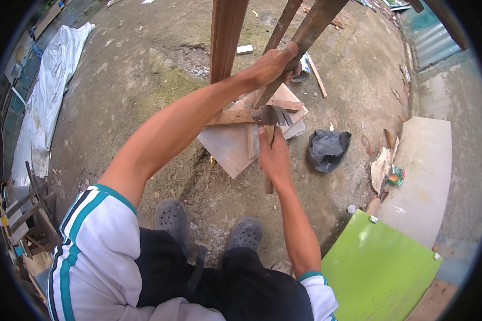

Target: The person assembles a small wooden frame by aligning vertical and horizontal pieces, then hammers nails to secure them. They place flat wooden boards onto the frame and fasten them with additional nails.

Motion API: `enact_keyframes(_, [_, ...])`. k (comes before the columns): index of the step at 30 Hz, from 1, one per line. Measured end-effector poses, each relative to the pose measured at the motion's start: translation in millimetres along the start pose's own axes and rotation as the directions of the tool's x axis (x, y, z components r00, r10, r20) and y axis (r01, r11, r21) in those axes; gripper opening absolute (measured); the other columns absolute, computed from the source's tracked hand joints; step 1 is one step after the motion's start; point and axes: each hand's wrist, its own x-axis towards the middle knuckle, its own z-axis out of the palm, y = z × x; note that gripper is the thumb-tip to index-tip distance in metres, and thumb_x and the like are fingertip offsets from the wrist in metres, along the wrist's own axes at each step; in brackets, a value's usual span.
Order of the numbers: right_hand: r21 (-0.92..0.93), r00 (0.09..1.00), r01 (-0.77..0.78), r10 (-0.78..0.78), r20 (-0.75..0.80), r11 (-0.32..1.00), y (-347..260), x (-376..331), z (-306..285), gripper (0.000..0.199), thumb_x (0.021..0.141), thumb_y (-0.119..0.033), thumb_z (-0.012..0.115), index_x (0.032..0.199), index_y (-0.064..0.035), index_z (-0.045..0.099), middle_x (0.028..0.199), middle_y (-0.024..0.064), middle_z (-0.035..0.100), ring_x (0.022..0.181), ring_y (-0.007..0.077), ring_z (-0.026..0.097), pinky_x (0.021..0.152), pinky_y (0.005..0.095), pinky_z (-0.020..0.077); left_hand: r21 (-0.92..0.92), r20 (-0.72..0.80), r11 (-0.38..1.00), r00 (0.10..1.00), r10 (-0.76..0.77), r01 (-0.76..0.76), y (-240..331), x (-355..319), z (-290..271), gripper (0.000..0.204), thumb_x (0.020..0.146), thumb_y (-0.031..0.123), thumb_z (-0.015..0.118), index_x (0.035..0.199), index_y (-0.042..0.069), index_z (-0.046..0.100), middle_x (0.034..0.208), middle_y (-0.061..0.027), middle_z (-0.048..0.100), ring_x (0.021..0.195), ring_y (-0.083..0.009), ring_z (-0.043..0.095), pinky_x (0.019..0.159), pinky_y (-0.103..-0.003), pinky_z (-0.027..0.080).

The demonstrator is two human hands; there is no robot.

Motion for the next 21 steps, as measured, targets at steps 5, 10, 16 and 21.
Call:
enact_keyframes(5, [-0.335, 0.942, 0.265, -0.317, -0.113, 0.904, -26, 8, -7, 0.035, 0.106, -0.032, 0.053, 0.111, 0.0019, 0.049, 0.074, 0.0144, 0.058, 0.047, 0.0201, 0.055, 0.044, 0.0363, 0.0435, 0.032, 0.014, 0.999, 0.999, -0.035, 0.035, 1, -1, -5, 0.087, 0.087, 0.086, 0.041, 0.077, 0.003, 0.064, 0.066, -0.0032, 0.055, 0.061, -0.0134, 0.054, 0.063, -0.030, 0.044])
enact_keyframes(10, [-0.534, 0.842, 0.397, -0.527, -0.112, 0.747, -5, 9, -5, 0.045, 0.104, -0.035, 0.055, 0.121, 0.0061, 0.052, 0.082, 0.0284, 0.065, 0.070, 0.0459, 0.064, 0.067, 0.0508, 0.0492, 0.043, 0.033, 0.999, 0.999, -0.010, 0.009, 3, 2, -4, 0.089, 0.087, 0.088, 0.038, 0.072, 0.004, 0.062, 0.063, -0.0041, 0.055, 0.062, -0.0149, 0.055, 0.066, -0.032, 0.044])
enact_keyframes(16, [-0.527, 0.980, 0.130, -0.191, -0.062, 0.840, -40, -9, -9, 0.048, 0.102, -0.037, 0.055, 0.123, 0.0060, 0.053, 0.093, 0.0332, 0.066, 0.087, 0.0535, 0.064, 0.073, 0.0525, 0.0492, 0.042, 0.022, 0.999, 1.000, -0.021, 0.020, -7, 4, -9, 0.088, 0.086, 0.089, 0.038, 0.069, 0.006, 0.060, 0.063, -0.0038, 0.055, 0.062, -0.0148, 0.055, 0.066, -0.032, 0.044])
enact_keyframes(21, [-0.541, 0.920, 0.273, -0.380, -0.094, 0.795, -45, -12, -4, 0.038, 0.102, -0.030, 0.057, 0.120, 0.0042, 0.056, 0.084, 0.0310, 0.065, 0.083, 0.0532, 0.063, 0.069, 0.0503, 0.0491, 0.049, 0.031, 0.998, 0.999, -0.037, 0.035, -5, 4, -8, 0.087, 0.085, 0.089, 0.038, 0.069, 0.007, 0.060, 0.063, -0.0035, 0.055, 0.062, -0.0145, 0.055, 0.065, -0.032, 0.044])
